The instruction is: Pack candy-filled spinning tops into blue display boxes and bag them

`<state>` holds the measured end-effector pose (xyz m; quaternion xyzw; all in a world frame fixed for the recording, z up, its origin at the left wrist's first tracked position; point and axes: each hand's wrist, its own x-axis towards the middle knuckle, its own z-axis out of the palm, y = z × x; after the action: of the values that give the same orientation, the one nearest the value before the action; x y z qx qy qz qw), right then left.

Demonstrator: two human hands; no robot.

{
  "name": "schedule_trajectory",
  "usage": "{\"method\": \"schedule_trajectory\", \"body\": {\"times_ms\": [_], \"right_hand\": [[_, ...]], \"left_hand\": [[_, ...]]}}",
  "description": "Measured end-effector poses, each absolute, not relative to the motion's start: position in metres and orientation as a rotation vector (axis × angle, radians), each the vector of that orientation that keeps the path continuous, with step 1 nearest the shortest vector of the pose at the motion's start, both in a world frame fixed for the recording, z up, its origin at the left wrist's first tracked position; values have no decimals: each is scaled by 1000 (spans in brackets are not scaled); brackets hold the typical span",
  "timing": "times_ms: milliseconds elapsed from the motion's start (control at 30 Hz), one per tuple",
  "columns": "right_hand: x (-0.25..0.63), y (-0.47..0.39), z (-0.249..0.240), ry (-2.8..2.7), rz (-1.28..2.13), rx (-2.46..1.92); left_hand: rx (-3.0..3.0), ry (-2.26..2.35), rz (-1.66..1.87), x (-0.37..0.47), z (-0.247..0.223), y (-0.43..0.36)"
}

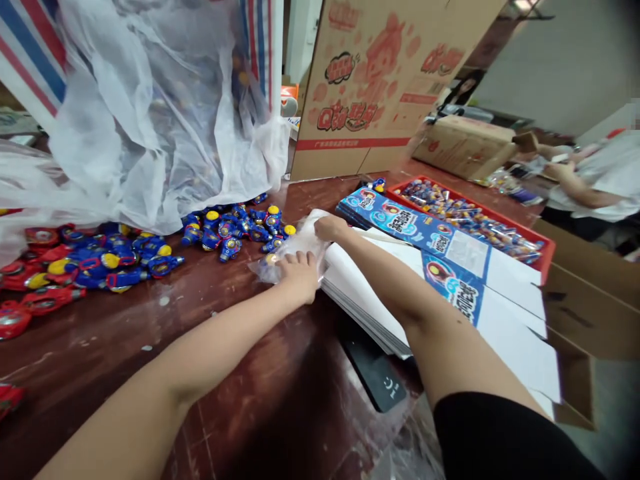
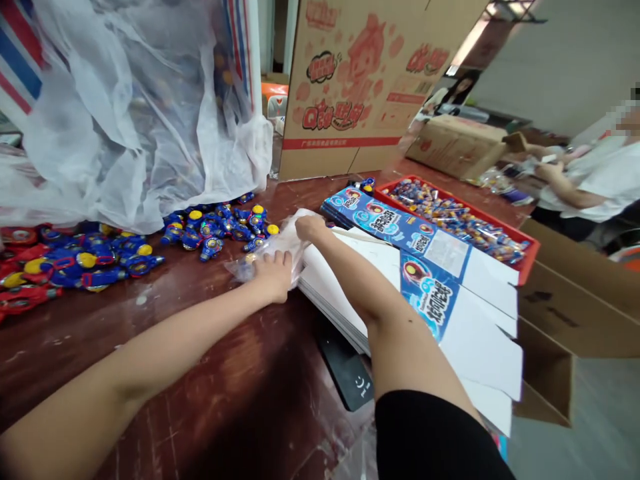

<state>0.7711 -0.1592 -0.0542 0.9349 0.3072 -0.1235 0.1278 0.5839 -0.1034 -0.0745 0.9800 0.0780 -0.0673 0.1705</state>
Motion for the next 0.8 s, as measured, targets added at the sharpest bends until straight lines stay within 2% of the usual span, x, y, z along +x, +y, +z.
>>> {"method": "schedule_trajectory", "body": {"times_ms": [167,400,567,800], "right_hand": [[775,-160,-66,898,-147,2797],[776,-166,-48,886,131,2936],[784,-176,-23,933,354,2942],[786,-147,7,964,569,2908]], "left_hand": [[2893,161,-116,566,-83,-81],[2883,218,46,572,-38,-22],[2371,262,326,543,-10,33],[1708,713,523,458,36,57]]}}
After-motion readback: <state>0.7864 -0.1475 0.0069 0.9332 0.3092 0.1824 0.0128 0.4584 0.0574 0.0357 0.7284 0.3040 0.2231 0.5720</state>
